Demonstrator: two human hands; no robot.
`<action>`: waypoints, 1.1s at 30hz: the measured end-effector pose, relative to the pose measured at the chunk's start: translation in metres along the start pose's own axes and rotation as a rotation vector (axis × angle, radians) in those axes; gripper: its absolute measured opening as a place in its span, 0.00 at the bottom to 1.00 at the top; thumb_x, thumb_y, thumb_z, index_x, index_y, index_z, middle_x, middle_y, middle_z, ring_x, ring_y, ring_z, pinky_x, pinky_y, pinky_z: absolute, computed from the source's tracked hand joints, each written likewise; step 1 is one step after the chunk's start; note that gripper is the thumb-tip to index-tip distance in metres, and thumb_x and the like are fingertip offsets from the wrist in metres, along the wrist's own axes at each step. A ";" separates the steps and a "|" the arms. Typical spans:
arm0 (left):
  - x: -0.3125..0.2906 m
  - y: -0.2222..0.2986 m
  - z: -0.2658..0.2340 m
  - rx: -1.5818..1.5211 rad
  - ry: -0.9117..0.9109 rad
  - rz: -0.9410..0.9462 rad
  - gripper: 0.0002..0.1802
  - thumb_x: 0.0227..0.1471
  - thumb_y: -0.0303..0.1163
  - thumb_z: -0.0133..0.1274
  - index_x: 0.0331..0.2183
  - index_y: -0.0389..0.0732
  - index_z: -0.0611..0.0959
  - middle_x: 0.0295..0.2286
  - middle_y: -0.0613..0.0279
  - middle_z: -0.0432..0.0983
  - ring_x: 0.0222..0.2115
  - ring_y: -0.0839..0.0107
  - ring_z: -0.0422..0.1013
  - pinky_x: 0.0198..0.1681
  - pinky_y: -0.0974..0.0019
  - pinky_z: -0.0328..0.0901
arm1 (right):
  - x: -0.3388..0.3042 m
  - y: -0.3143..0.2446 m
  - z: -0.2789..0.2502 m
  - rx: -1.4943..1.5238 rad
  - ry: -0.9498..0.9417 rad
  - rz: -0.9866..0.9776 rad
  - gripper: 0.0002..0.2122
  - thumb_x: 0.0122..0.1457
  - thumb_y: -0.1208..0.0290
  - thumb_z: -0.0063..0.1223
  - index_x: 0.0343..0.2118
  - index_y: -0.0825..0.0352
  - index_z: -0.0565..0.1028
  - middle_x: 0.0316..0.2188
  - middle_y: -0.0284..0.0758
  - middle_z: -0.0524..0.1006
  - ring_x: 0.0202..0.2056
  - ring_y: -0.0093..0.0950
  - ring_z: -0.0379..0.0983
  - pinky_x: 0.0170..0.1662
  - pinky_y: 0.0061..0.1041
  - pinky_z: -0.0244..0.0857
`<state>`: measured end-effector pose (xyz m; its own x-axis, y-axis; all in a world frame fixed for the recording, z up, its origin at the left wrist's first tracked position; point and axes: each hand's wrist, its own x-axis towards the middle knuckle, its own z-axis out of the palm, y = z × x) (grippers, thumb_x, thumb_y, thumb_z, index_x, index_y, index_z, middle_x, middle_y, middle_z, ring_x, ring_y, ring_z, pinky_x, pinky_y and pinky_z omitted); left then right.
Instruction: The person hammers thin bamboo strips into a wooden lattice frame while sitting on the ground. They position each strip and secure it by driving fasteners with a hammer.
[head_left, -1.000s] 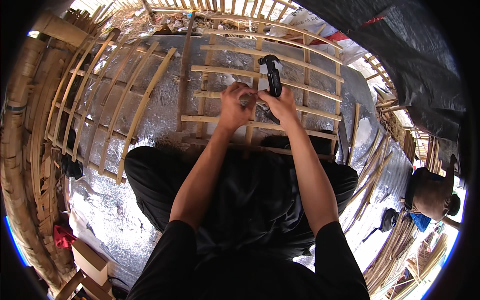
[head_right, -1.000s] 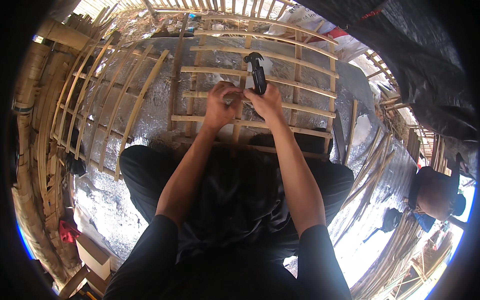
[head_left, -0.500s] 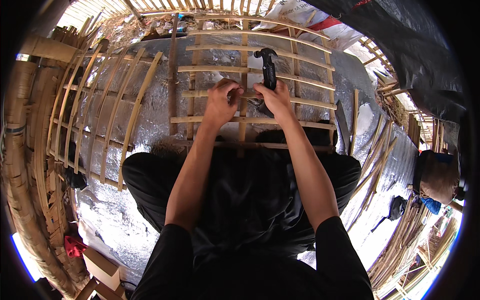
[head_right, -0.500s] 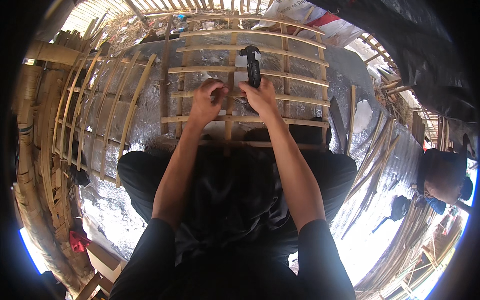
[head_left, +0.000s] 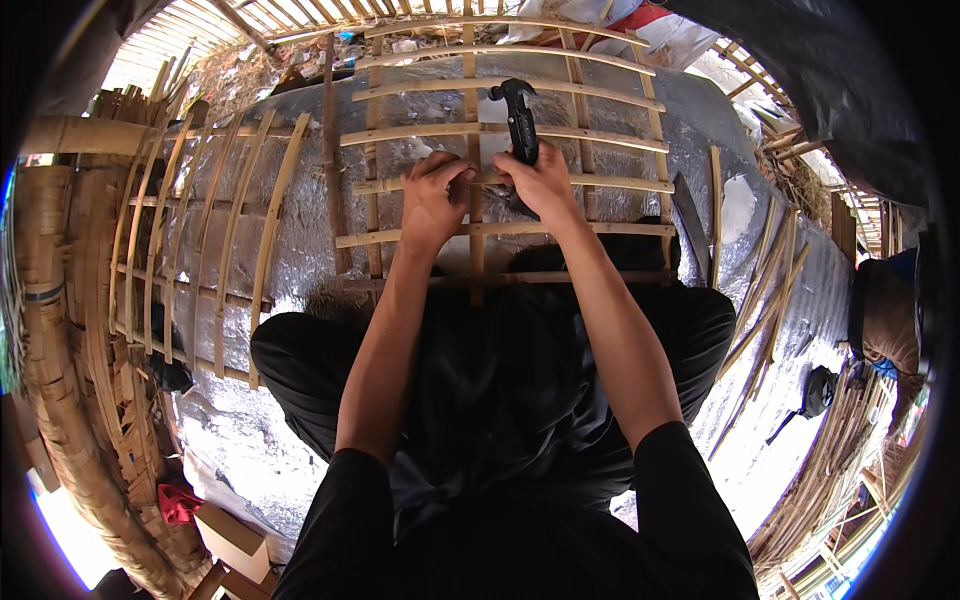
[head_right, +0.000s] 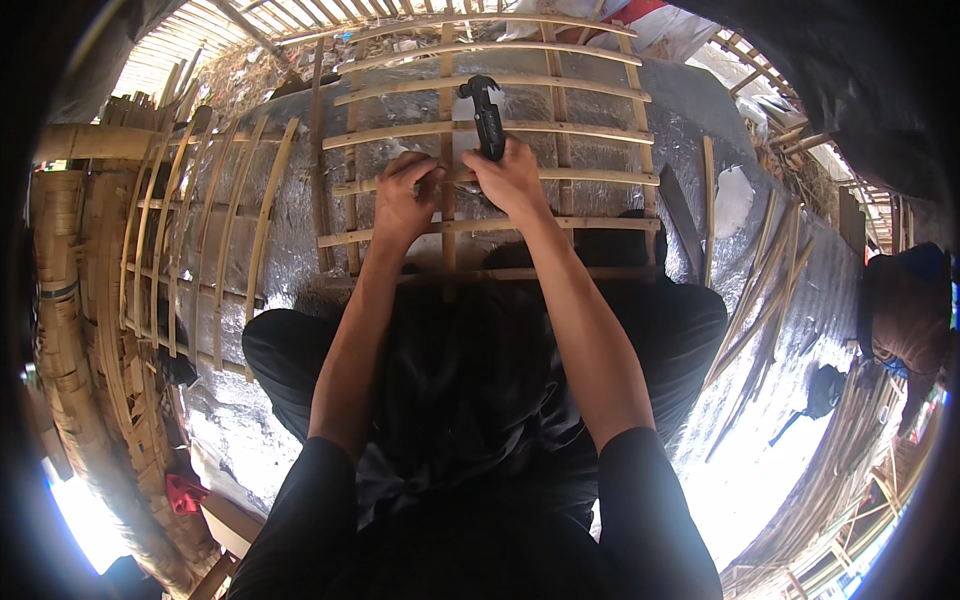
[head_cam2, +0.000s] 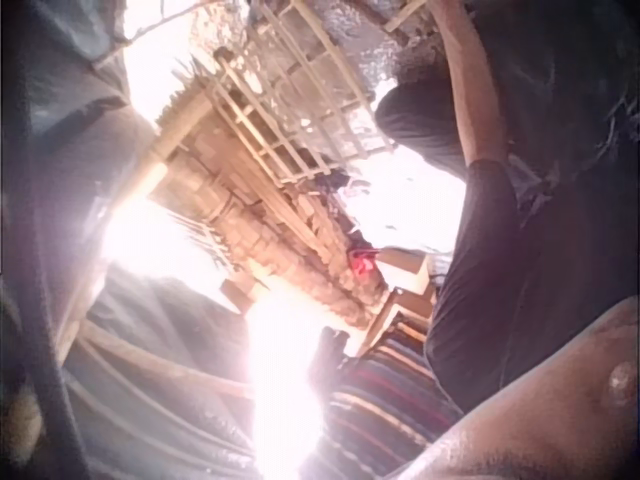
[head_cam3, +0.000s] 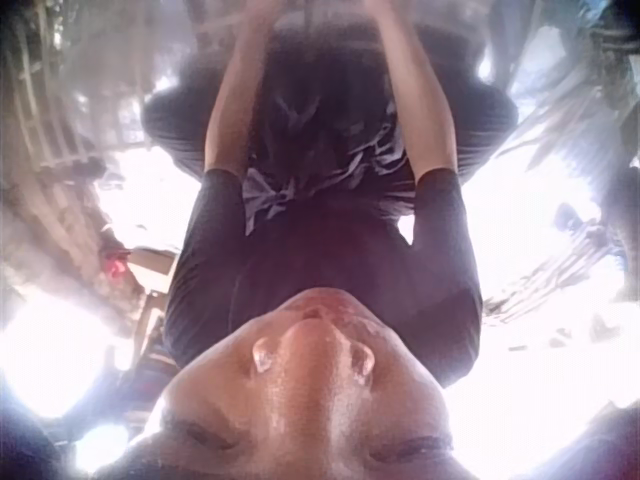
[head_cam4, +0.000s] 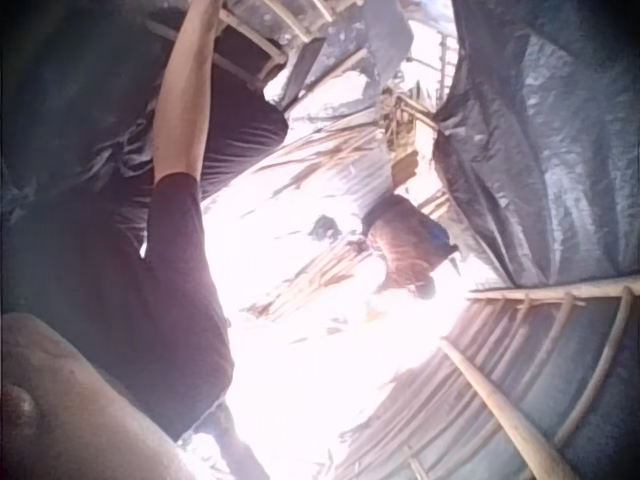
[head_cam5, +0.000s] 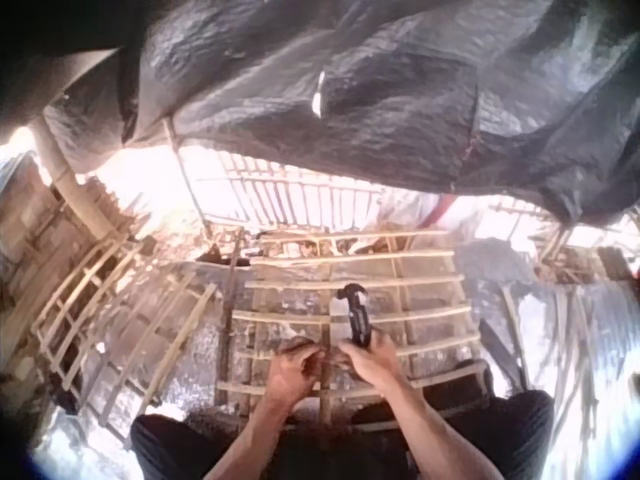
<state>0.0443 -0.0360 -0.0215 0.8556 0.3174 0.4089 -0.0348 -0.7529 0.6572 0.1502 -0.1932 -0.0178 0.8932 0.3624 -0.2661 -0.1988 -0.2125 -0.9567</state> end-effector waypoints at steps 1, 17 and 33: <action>-0.001 -0.003 0.001 -0.004 0.003 0.008 0.07 0.51 0.26 0.64 0.35 0.47 0.89 0.35 0.65 0.83 0.38 0.56 0.78 0.42 0.51 0.66 | 0.000 -0.002 0.001 -0.012 -0.002 -0.004 0.13 0.55 0.64 0.68 0.31 0.70 0.80 0.24 0.36 0.83 0.28 0.25 0.82 0.35 0.29 0.74; 0.001 0.008 -0.003 0.146 0.040 0.125 0.07 0.51 0.23 0.63 0.34 0.45 0.87 0.35 0.63 0.83 0.35 0.56 0.79 0.39 0.53 0.70 | 0.006 0.006 0.000 -0.095 0.006 -0.054 0.13 0.54 0.61 0.67 0.28 0.69 0.82 0.23 0.38 0.84 0.28 0.28 0.84 0.37 0.31 0.76; 0.000 0.015 -0.003 0.226 0.039 0.101 0.05 0.55 0.27 0.63 0.36 0.44 0.87 0.35 0.64 0.82 0.35 0.61 0.78 0.40 0.56 0.70 | 0.007 0.009 -0.001 -0.071 -0.008 -0.029 0.13 0.55 0.62 0.67 0.30 0.69 0.81 0.24 0.37 0.84 0.29 0.27 0.84 0.37 0.30 0.76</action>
<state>0.0422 -0.0455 -0.0095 0.8327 0.2525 0.4928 0.0005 -0.8903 0.4555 0.1547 -0.1938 -0.0281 0.8948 0.3767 -0.2397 -0.1434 -0.2659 -0.9533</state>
